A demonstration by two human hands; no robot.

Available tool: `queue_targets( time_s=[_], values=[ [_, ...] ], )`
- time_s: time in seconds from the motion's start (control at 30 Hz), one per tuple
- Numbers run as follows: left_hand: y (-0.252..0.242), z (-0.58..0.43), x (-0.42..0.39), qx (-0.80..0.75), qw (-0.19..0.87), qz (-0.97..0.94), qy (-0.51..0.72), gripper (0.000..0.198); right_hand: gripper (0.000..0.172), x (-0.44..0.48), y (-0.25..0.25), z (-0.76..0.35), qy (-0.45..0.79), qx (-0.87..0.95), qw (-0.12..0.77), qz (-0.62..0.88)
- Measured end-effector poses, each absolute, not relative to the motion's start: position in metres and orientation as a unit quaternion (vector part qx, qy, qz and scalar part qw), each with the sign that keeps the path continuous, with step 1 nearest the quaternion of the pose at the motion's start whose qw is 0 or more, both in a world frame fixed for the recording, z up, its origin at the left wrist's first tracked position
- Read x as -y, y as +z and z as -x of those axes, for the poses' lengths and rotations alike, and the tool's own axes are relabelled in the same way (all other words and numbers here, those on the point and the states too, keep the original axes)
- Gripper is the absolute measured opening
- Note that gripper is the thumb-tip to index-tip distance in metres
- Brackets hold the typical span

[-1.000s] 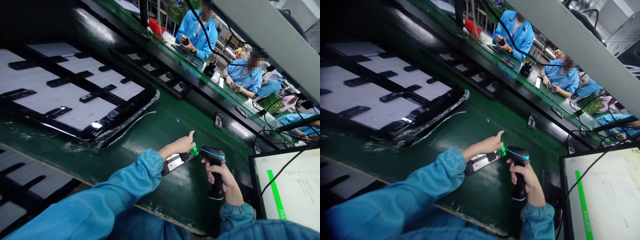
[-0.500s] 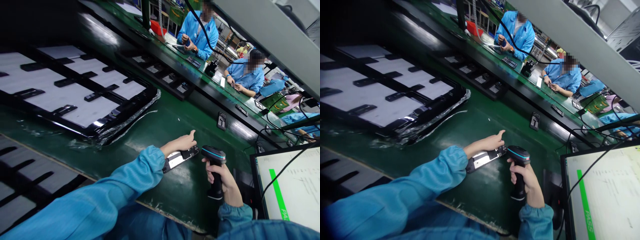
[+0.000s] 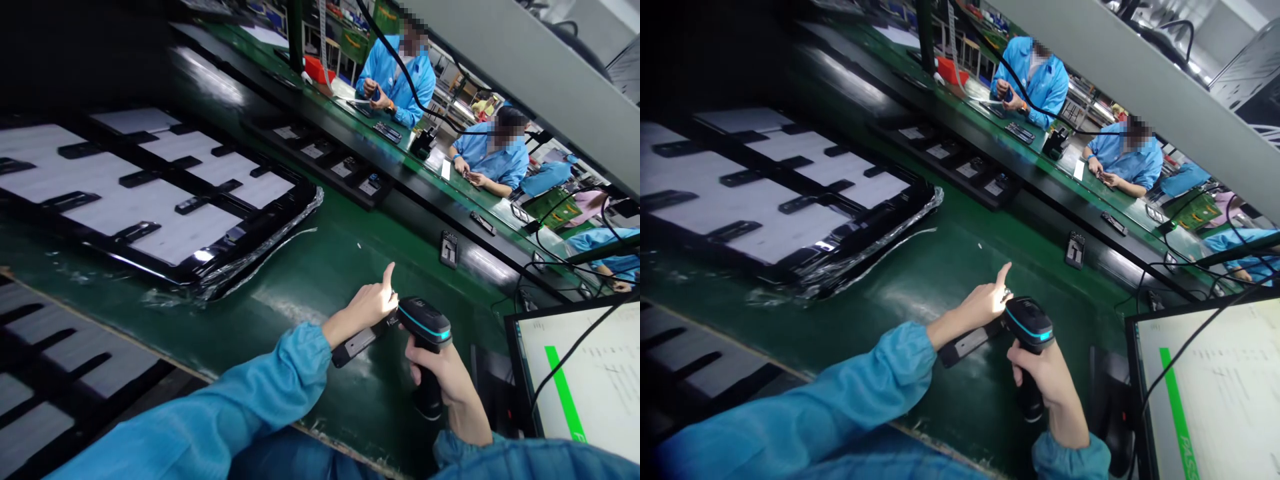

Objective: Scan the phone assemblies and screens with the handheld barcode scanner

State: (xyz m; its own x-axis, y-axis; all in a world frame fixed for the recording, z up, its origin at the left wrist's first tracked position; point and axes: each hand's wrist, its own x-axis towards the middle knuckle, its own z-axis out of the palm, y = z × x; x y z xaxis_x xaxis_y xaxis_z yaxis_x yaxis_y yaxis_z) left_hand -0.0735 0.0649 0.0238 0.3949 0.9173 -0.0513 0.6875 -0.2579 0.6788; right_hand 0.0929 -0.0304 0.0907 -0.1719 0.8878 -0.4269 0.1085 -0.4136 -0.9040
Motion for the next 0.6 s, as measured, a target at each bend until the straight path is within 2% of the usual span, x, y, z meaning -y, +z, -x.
queue_targets(
  time_s=[0.1, 0.23, 0.43, 0.6],
  values=[
    [0.029, 0.073, -0.058, -0.507, 0.325, -0.77, 0.212, 0.079, 0.017, 0.035, 0.093, -0.082, 0.597, 0.47, 0.274, 0.59],
    [0.029, 0.073, -0.057, -0.519, 0.317, -0.756, 0.242, 0.078, 0.014, 0.037, 0.09, -0.074, 0.583, 0.469, 0.283, 0.6],
    [0.027, 0.071, -0.052, -0.544, 0.283, -0.738, 0.283, 0.075, 0.018, 0.035, 0.096, -0.067, 0.578, 0.464, 0.295, 0.603],
    [0.035, 0.068, -0.04, -0.571, 0.278, -0.69, 0.345, 0.073, 0.023, 0.048, 0.091, -0.065, 0.528, 0.477, 0.29, 0.64]
  ],
)
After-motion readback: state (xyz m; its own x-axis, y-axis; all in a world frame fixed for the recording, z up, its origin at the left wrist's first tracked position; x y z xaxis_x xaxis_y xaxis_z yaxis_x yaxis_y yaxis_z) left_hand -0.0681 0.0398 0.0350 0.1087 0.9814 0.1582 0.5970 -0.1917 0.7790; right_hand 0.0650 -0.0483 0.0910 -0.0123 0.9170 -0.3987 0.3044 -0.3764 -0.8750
